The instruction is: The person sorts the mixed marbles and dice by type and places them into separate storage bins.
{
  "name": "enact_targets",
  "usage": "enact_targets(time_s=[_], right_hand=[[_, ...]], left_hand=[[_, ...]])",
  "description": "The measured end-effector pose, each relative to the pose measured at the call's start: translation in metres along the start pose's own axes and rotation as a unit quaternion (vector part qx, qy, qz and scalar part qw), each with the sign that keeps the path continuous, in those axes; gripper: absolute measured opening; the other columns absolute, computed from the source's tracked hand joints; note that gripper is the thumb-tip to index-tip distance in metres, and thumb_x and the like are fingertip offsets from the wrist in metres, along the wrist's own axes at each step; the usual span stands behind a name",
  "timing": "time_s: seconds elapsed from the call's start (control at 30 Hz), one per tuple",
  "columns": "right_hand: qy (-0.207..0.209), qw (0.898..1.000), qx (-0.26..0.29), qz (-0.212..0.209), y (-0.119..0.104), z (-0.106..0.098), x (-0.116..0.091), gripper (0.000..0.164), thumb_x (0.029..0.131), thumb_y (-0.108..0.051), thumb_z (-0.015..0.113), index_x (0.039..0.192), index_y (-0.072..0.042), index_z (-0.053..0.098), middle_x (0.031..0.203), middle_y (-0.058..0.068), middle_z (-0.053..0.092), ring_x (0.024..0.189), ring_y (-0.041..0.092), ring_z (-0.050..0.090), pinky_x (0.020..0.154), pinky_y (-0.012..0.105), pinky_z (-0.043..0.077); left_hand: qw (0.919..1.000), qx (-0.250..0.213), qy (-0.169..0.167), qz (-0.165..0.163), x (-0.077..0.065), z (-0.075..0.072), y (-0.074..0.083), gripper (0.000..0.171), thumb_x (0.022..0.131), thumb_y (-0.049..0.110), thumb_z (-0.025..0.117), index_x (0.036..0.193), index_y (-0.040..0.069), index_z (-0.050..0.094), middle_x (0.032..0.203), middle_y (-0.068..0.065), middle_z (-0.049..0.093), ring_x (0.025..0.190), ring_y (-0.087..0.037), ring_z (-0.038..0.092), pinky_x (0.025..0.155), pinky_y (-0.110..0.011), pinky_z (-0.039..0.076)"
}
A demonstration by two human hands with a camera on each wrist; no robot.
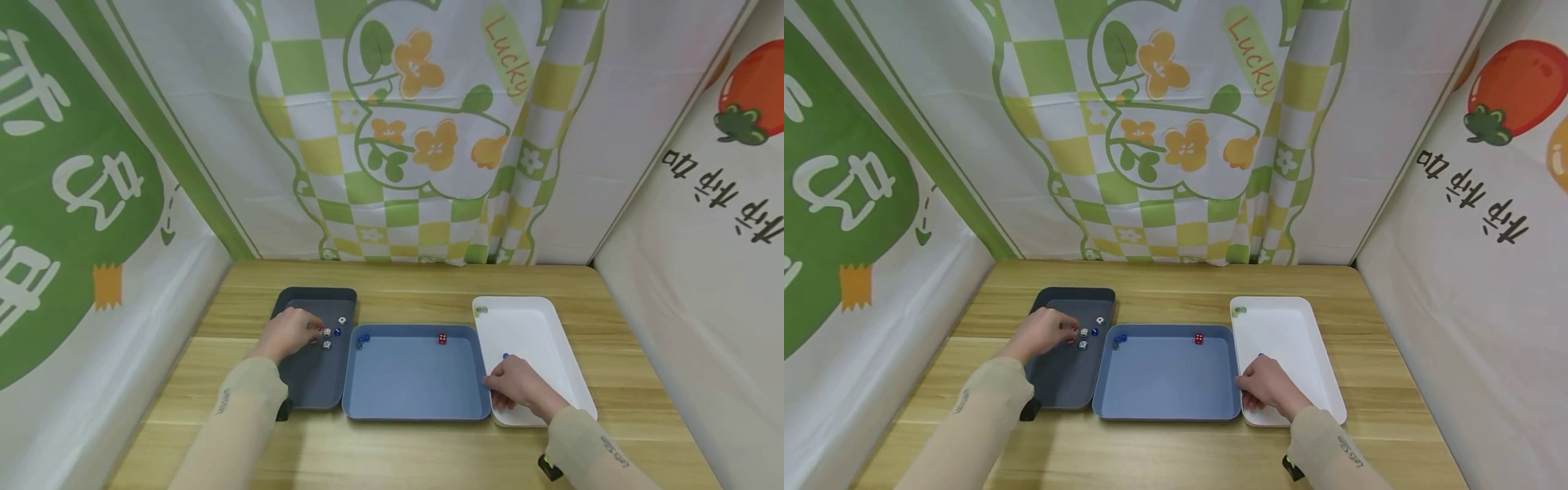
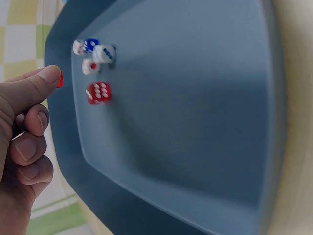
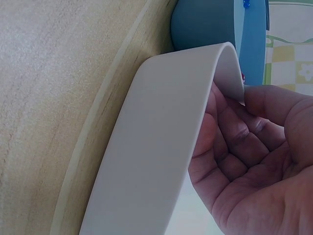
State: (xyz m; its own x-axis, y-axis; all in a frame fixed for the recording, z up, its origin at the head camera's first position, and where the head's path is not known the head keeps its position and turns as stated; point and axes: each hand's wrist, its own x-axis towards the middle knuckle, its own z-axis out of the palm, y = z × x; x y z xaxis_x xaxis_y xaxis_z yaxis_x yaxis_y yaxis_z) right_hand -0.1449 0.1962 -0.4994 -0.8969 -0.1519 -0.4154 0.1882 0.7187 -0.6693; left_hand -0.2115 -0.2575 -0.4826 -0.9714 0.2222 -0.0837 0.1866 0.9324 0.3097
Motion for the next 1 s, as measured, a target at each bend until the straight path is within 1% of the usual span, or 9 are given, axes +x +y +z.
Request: enact_targets(time_s=[0.1, 0.2, 0.27, 0.4, 0.5, 0.63, 0.77, 1.0], right_hand=[[0.0, 1.0, 0.0, 0.002, -0.001, 0.0, 0.0, 0.033, 0.096, -0.01, 0.064, 0.065, -0.002, 0.07, 0.057, 0.006, 0.065, 0.05, 0.014, 0.058, 0.05, 0.025, 0.049], [0.001, 1.0, 0.0, 0.004, -0.001, 0.0, -0.001, 0.033, 0.097, -0.01, 0.064, 0.065, -0.002, 0.07, 0.057, 0.006, 0.065, 0.05, 0.014, 0.058, 0.05, 0.025, 0.049], [0.001, 1.0, 0.001, 0.005, -0.001, 0.0, -0.001, 0.033, 0.097, -0.01, 0.064, 0.065, -0.002, 0.07, 0.057, 0.006, 0.065, 0.051, 0.014, 0.058, 0.05, 0.025, 0.049], [0.001, 1.0, 0.001, 0.006, -0.001, 0.0, -0.001, 0.033, 0.096, -0.009, 0.064, 0.065, -0.002, 0.07, 0.057, 0.006, 0.065, 0.05, 0.014, 0.058, 0.05, 0.025, 0.049], [0.001, 1.0, -0.001, 0.005, -0.001, 0.0, -0.001, 0.032, 0.096, -0.01, 0.064, 0.065, -0.002, 0.071, 0.057, 0.006, 0.065, 0.05, 0.014, 0.058, 0.05, 0.025, 0.05], [0.001, 1.0, -0.003, 0.002, -0.001, 0.0, -0.001, 0.032, 0.096, -0.01, 0.065, 0.066, -0.002, 0.071, 0.056, 0.006, 0.065, 0.05, 0.014, 0.058, 0.05, 0.025, 0.05], [0.0, 1.0, -0.002, -0.001, -0.001, -0.001, -0.002, 0.032, 0.096, -0.01, 0.065, 0.066, -0.002, 0.071, 0.056, 0.006, 0.065, 0.05, 0.014, 0.058, 0.05, 0.026, 0.051], [-0.002, 1.0, -0.004, 0.003, -0.002, -0.001, -0.003, 0.031, 0.097, -0.01, 0.065, 0.067, -0.002, 0.071, 0.058, 0.006, 0.065, 0.051, 0.014, 0.058, 0.051, 0.026, 0.051]], left_hand=[[0.9999, 0.001, 0.013, 0.008, -0.002, 0.004, -0.007, 0.017, 0.093, 0.02, 0.076, 0.107, 0.015, 0.082, 0.097, -0.002, 0.078, 0.088, -0.021, 0.071, 0.075, -0.046, 0.057], [0.9996, -0.009, 0.023, 0.016, -0.005, 0.007, -0.014, 0.016, 0.091, 0.019, 0.078, 0.106, 0.013, 0.082, 0.1, -0.004, 0.078, 0.092, -0.024, 0.072, 0.08, -0.047, 0.058], [0.9994, -0.017, 0.027, 0.016, -0.008, 0.007, -0.017, 0.015, 0.092, 0.018, 0.078, 0.105, 0.013, 0.082, 0.102, -0.006, 0.078, 0.095, -0.026, 0.073, 0.082, -0.047, 0.058], [0.999, -0.034, 0.029, 0.005, -0.012, 0.009, -0.024, 0.014, 0.092, 0.019, 0.078, 0.103, 0.015, 0.083, 0.106, -0.008, 0.078, 0.103, -0.03, 0.071, 0.087, -0.05, 0.057], [0.9988, -0.039, 0.029, 0.001, -0.014, 0.01, -0.027, 0.014, 0.091, 0.019, 0.078, 0.103, 0.014, 0.083, 0.108, -0.011, 0.077, 0.105, -0.034, 0.071, 0.089, -0.052, 0.056], [0.9985, -0.047, 0.021, -0.014, -0.016, 0.012, -0.03, 0.017, 0.092, 0.018, 0.077, 0.107, 0.012, 0.082, 0.113, -0.015, 0.076, 0.109, -0.037, 0.069, 0.091, -0.054, 0.055], [0.9976, -0.057, 0.008, -0.039, -0.019, 0.015, -0.033, 0.019, 0.093, 0.019, 0.076, 0.11, 0.012, 0.081, 0.117, -0.018, 0.074, 0.113, -0.038, 0.068, 0.093, -0.055, 0.054], [0.9965, -0.065, 0.002, -0.052, -0.023, 0.024, -0.044, 0.019, 0.092, 0.018, 0.077, 0.109, 0.013, 0.081, 0.117, -0.018, 0.074, 0.112, -0.038, 0.068, 0.095, -0.055, 0.053]])
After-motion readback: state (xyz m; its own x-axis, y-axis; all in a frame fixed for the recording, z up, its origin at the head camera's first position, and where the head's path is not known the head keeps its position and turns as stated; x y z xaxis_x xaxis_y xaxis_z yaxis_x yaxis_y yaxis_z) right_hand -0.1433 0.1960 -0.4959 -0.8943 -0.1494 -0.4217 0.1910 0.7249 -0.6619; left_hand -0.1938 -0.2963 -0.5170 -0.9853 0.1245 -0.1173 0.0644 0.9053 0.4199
